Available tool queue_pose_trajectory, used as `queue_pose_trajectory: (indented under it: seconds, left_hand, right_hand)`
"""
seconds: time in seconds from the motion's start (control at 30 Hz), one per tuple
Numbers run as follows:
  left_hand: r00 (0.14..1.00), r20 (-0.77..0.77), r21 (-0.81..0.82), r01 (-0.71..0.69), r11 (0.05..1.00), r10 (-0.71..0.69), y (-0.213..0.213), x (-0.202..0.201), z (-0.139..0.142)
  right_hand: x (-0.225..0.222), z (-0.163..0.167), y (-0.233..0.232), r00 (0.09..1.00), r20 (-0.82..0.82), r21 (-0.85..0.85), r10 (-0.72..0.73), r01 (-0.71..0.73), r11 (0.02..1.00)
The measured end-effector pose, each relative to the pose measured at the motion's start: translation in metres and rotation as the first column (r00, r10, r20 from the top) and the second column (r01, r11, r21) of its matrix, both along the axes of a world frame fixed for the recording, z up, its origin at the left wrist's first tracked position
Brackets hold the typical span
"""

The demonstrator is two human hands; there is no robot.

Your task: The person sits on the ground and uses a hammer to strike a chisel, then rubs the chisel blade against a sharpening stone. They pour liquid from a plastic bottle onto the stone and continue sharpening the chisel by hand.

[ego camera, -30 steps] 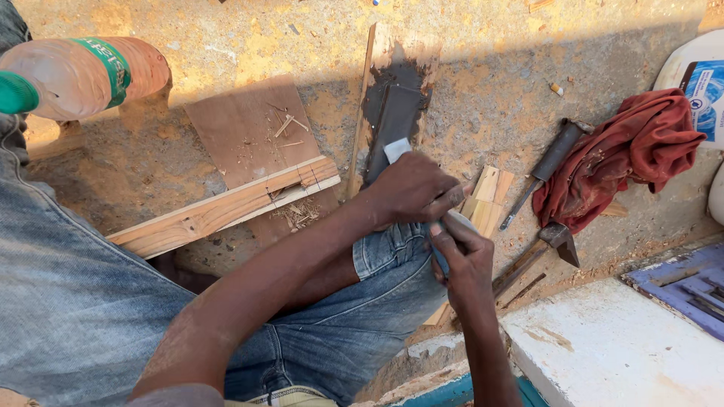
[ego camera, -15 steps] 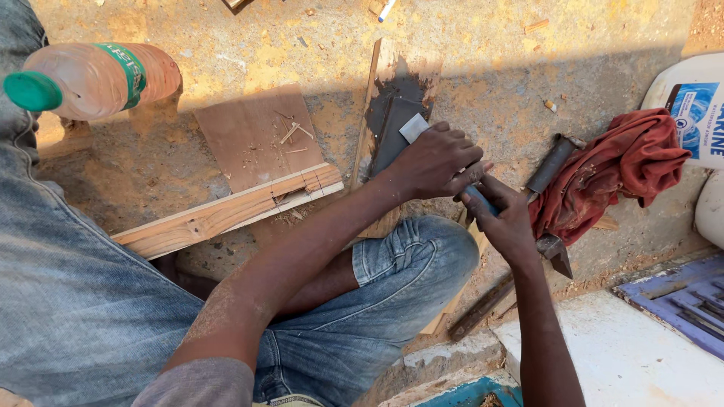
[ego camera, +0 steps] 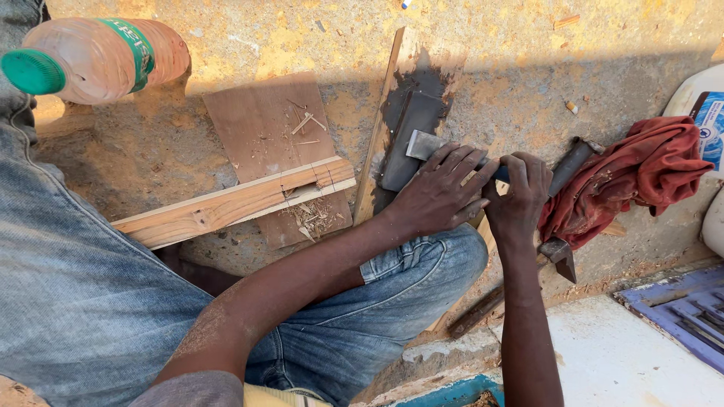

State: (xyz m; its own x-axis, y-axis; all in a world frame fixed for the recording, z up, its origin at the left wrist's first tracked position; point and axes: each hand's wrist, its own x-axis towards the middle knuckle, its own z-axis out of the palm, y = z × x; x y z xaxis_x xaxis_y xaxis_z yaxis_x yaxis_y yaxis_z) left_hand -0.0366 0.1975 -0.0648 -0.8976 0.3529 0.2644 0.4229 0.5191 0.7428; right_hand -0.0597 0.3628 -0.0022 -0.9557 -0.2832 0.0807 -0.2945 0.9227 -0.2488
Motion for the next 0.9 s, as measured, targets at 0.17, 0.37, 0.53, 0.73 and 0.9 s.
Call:
queue_pose_trajectory:
  seconds: [0.17,0.37,0.53,0.73,0.9]
  left_hand:
    - [0.999,-0.042,0.045,0.018,0.999,-0.016,-0.005,-0.041,0.020]
    - [0.988,0.156,0.275,-0.040,0.961,-0.003,0.003,-0.081,0.007]
    - [0.975,0.214,0.311,-0.004,0.950,-0.066,0.003,-0.091,0.002]
    - [0.930,0.319,0.330,0.071,0.941,-0.182,-0.030,-0.026,0.032]
    - [0.916,0.284,0.290,0.201,0.936,-0.284,-0.029,-0.006,0.010]
  right_hand:
    - [-0.003,0.036,-0.002,0.983,0.155,-0.159,-0.098,0.123,0.980]
    - [-0.010,0.071,-0.008,0.930,0.354,-0.231,-0.103,0.194,0.954]
    - [-0.019,0.072,-0.011,0.892,0.449,-0.245,-0.045,0.171,0.954]
    - [0.053,0.075,-0.032,0.830,0.550,-0.228,-0.095,0.259,0.939]
    - [0.088,0.067,-0.048,0.860,0.460,-0.255,-0.221,0.366,0.895]
